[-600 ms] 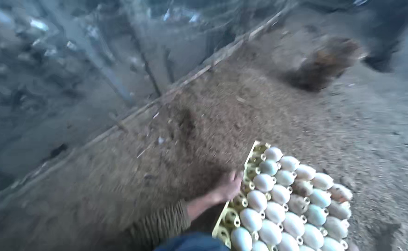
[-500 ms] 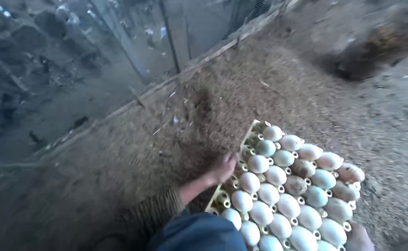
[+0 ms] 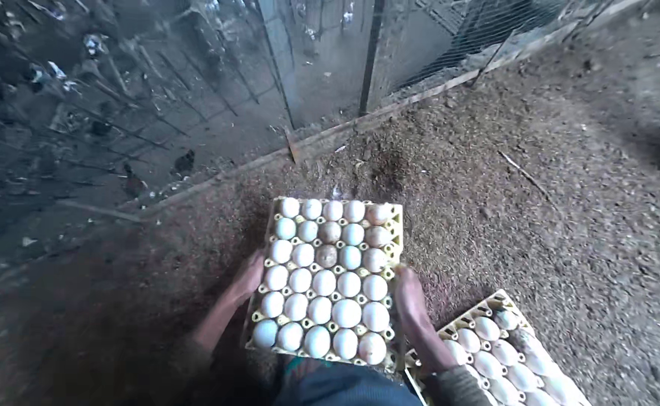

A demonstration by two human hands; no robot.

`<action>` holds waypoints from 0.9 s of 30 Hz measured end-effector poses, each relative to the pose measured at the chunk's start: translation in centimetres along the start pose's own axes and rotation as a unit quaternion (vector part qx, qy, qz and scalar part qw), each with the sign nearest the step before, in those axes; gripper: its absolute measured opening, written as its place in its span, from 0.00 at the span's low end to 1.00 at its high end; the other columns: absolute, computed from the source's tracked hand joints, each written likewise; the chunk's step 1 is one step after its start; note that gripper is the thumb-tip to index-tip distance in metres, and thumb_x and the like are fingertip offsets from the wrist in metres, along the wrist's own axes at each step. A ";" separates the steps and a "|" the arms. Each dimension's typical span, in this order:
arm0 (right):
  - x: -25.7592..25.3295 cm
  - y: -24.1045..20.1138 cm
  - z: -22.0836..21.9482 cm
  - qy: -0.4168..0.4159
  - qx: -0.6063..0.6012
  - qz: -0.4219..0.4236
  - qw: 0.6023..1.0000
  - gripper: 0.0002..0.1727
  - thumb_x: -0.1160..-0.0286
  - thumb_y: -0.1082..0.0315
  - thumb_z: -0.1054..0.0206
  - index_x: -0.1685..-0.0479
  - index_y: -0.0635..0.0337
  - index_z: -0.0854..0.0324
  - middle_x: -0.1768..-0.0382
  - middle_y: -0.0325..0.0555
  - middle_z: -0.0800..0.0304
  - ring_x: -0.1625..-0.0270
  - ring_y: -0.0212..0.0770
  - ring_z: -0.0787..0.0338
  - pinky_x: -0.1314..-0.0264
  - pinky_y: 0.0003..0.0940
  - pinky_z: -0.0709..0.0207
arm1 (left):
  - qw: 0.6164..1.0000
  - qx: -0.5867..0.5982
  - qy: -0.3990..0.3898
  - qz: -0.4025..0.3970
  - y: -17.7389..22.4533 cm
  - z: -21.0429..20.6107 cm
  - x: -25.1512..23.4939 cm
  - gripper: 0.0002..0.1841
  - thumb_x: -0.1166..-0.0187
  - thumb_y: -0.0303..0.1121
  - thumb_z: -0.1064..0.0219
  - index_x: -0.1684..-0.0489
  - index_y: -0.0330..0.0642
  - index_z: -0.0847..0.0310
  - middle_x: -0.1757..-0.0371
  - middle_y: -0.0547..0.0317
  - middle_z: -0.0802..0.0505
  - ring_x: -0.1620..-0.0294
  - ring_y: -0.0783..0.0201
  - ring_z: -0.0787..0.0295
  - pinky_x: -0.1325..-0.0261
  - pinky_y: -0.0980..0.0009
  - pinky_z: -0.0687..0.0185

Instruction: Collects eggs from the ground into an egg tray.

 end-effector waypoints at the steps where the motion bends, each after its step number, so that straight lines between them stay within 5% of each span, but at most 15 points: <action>1: -0.2 0.4 -1.1 -0.005 0.011 -0.005 1.000 0.32 0.05 0.50 0.65 0.31 0.65 0.21 0.43 0.65 0.13 0.40 0.59 0.14 0.38 0.63 0.23 | 1.000 -0.012 0.004 0.014 -0.8 0.4 0.0 0.27 0.04 0.41 0.63 0.22 0.33 0.28 0.27 0.36 0.17 0.25 0.50 0.21 0.21 0.49 0.29; 7: -0.2 2.2 -4.5 -0.016 0.074 -0.059 0.995 0.33 0.04 0.48 0.64 0.29 0.64 0.21 0.37 0.66 0.13 0.31 0.62 0.16 0.29 0.65 0.29 | 0.993 -0.086 0.001 0.081 -3.6 1.5 -0.2 0.26 0.03 0.43 0.60 0.26 0.31 0.25 0.31 0.31 0.16 0.26 0.42 0.20 0.22 0.42 0.32; 13: 0.6 4.0 -5.1 0.011 0.038 -0.072 0.997 0.33 0.04 0.49 0.61 0.31 0.69 0.22 0.41 0.69 0.14 0.35 0.63 0.15 0.32 0.65 0.27 | 0.982 -0.148 -0.003 0.116 -2.7 1.6 -0.2 0.29 0.04 0.46 0.60 0.29 0.31 0.22 0.31 0.30 0.15 0.25 0.37 0.22 0.22 0.37 0.34; 18: 1.3 4.5 -4.7 0.005 0.052 -0.047 0.998 0.26 0.07 0.53 0.52 0.40 0.67 0.17 0.50 0.64 0.12 0.46 0.59 0.13 0.41 0.61 0.23 | 0.975 -0.185 0.013 0.123 -1.4 2.0 0.5 0.26 0.05 0.45 0.54 0.43 0.31 0.15 0.46 0.32 0.10 0.39 0.38 0.14 0.33 0.38 0.27; 27: 2.6 3.7 -3.3 -0.004 0.091 0.016 0.996 0.23 0.11 0.59 0.47 0.41 0.69 0.13 0.40 0.68 0.14 0.34 0.64 0.16 0.29 0.63 0.28 | 0.949 -0.290 -0.028 0.121 1.4 2.4 1.4 0.31 0.06 0.50 0.56 0.55 0.29 0.12 0.48 0.32 0.09 0.38 0.38 0.15 0.32 0.40 0.27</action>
Point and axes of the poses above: each hand's wrist, its own x-axis away from the middle knuckle, its own z-axis out of the back of the hand, y = z × x, the point moved 1 cm from there along -x, towards the middle knuckle
